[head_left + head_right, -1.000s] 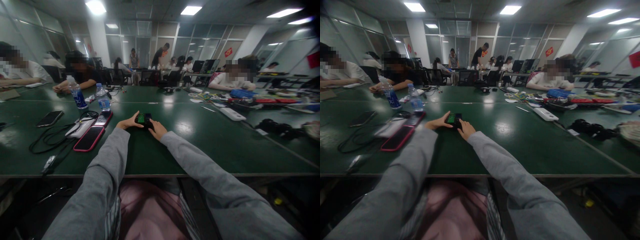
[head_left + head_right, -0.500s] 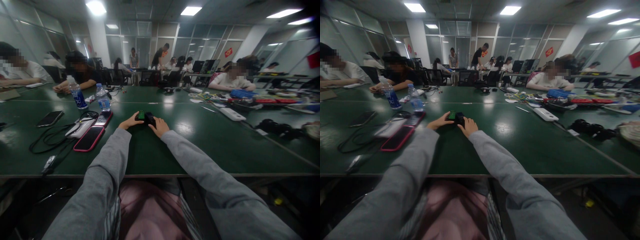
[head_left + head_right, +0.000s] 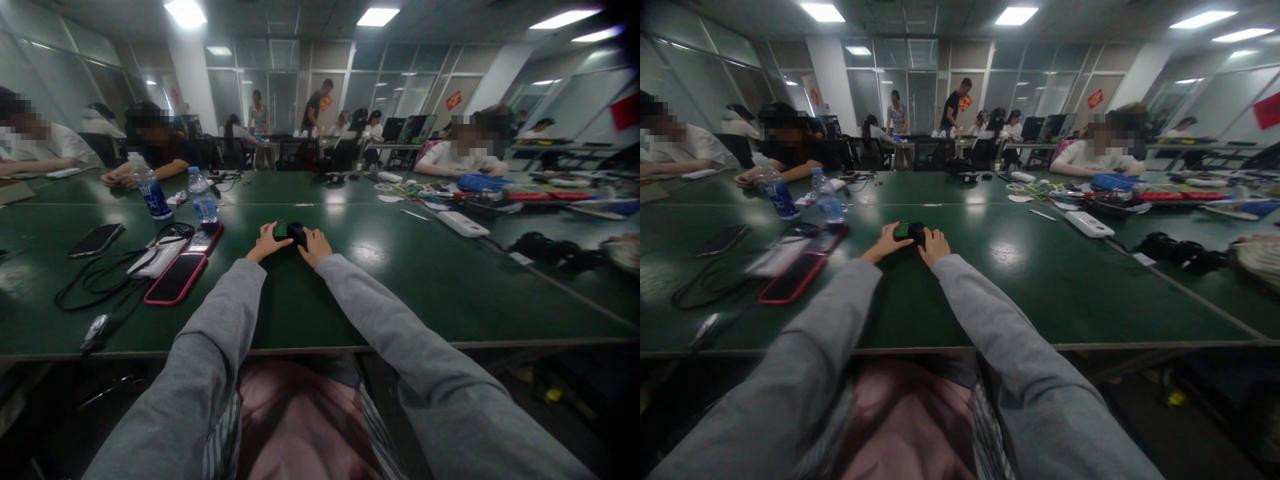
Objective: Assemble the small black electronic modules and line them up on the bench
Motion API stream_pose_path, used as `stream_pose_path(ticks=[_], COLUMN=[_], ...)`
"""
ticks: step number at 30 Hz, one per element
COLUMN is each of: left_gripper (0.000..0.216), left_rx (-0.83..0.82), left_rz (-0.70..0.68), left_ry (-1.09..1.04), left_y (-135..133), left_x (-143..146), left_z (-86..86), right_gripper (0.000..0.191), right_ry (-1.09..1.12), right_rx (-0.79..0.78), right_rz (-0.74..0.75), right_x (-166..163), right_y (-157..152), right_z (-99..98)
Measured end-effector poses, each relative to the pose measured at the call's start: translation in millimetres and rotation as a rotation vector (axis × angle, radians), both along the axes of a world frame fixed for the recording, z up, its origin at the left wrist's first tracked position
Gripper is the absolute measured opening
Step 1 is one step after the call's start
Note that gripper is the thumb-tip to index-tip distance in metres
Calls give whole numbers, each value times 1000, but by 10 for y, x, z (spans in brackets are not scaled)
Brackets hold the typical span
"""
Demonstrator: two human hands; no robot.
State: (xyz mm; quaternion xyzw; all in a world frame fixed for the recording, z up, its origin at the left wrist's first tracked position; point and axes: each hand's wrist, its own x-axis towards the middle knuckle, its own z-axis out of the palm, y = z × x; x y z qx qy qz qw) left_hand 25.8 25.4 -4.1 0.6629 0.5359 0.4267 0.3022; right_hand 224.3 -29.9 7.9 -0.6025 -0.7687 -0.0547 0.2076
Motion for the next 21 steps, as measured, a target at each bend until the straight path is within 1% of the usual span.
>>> stream_pose_path(ticks=[1,3,6,10,14,17,21], left_gripper=[101,98,91,79,71,67,62], left_rx=[4,13,38,61,101,122,143], left_rz=[39,72,53,38,134,185,191], left_ry=[5,4,-35,-96,-83,-64,-59], left_y=[-14,-19,32,143,204,195,148], left_x=[24,52,28,-83,-196,-239,-244], left_z=[-2,-16,-56,-109,-134,-132,-105], right_gripper=[62,62,63,62,61,61,61], right_ry=[10,31,60,98,138,153,154], right_rx=[-1,-4,-11,-9,-32,-48,-46], right_rz=[1,-10,-37,-56,-86,-95,-93], right_x=[9,25,52,86,109,119,121], right_y=[10,32,63,84,76,71,76], right_z=[-7,-25,-51,-63,-44,-35,-40])
